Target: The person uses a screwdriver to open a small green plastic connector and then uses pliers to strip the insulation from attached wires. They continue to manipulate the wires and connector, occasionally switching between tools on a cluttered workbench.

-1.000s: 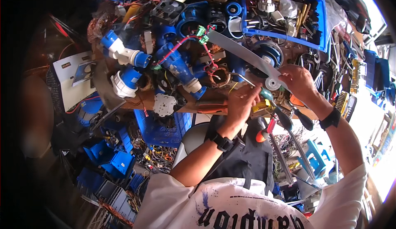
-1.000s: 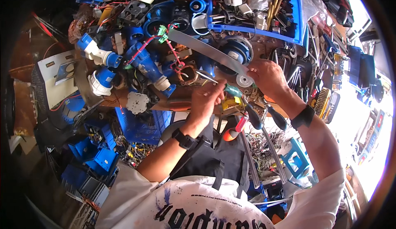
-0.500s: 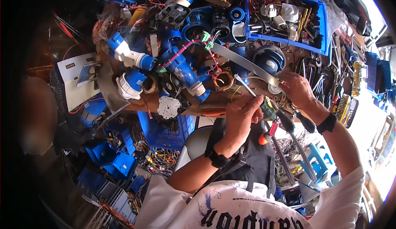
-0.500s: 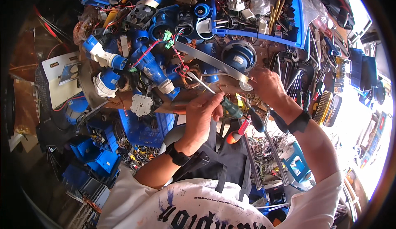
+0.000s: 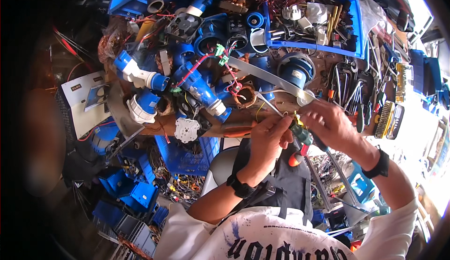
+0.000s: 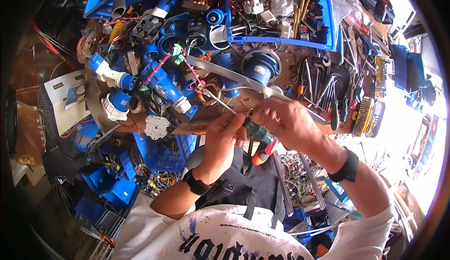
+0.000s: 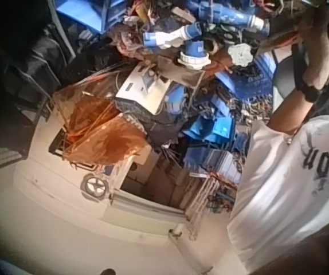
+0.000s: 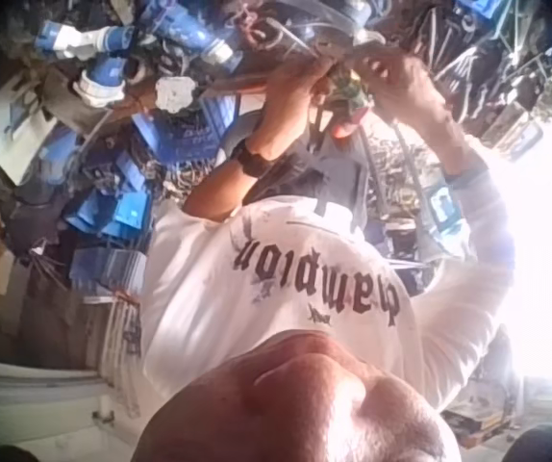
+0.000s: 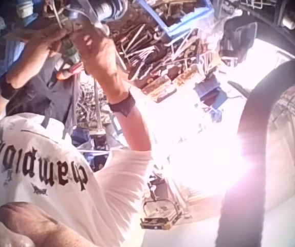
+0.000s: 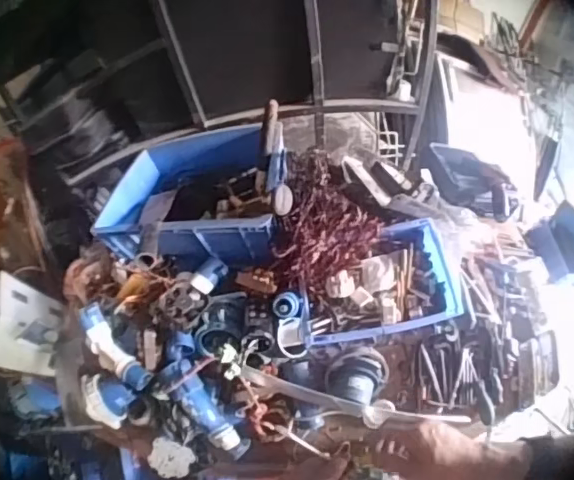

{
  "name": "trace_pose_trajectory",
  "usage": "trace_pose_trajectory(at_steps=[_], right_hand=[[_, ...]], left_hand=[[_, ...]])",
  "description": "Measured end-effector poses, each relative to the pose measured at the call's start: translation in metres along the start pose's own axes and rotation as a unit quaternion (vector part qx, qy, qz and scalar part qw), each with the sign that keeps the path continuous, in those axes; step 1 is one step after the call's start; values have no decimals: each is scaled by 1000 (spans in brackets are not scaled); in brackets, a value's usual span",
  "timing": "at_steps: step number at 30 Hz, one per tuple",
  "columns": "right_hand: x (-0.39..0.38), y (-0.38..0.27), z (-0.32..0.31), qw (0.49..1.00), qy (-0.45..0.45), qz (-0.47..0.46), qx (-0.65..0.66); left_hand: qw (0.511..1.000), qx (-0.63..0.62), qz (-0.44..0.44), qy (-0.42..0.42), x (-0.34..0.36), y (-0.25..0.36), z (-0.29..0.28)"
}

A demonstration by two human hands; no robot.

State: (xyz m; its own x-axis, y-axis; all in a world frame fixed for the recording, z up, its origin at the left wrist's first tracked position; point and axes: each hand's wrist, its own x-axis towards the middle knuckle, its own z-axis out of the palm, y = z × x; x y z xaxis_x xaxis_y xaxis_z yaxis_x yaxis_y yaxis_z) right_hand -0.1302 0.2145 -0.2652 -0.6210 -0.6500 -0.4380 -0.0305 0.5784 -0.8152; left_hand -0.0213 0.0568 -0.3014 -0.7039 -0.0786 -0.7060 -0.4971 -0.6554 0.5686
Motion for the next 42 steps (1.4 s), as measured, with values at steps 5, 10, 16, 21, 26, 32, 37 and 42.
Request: trace_pose_trajectory(at_steps=[5,10,16,21,26,32,37,42], right_hand=[[-20,-19,10,999,-36,22,29],[-32,-23,8,1000,-3,0,10],[-59,-21,-9,993,89,58,53],[-89,-19,-34,976,173,123,51],[-121,2,-44,949,222,206,85],[-155,2,-43,926,273,224,132],[-175,11,-34,916,293,236,142],[-191,11,-26,906,297,254,160]], left_hand=[[994,-104,-27,-31,-3,0,3],[996,-45,-43,-63,-7,5,1],[992,99,-18,-72,-6,9,-29],[983,181,1,-28,-3,7,-65],[971,239,-5,9,1,8,-78],[957,291,11,10,4,-1,-82],[926,367,73,47,6,-29,-102],[850,517,92,40,0,-37,-112]])
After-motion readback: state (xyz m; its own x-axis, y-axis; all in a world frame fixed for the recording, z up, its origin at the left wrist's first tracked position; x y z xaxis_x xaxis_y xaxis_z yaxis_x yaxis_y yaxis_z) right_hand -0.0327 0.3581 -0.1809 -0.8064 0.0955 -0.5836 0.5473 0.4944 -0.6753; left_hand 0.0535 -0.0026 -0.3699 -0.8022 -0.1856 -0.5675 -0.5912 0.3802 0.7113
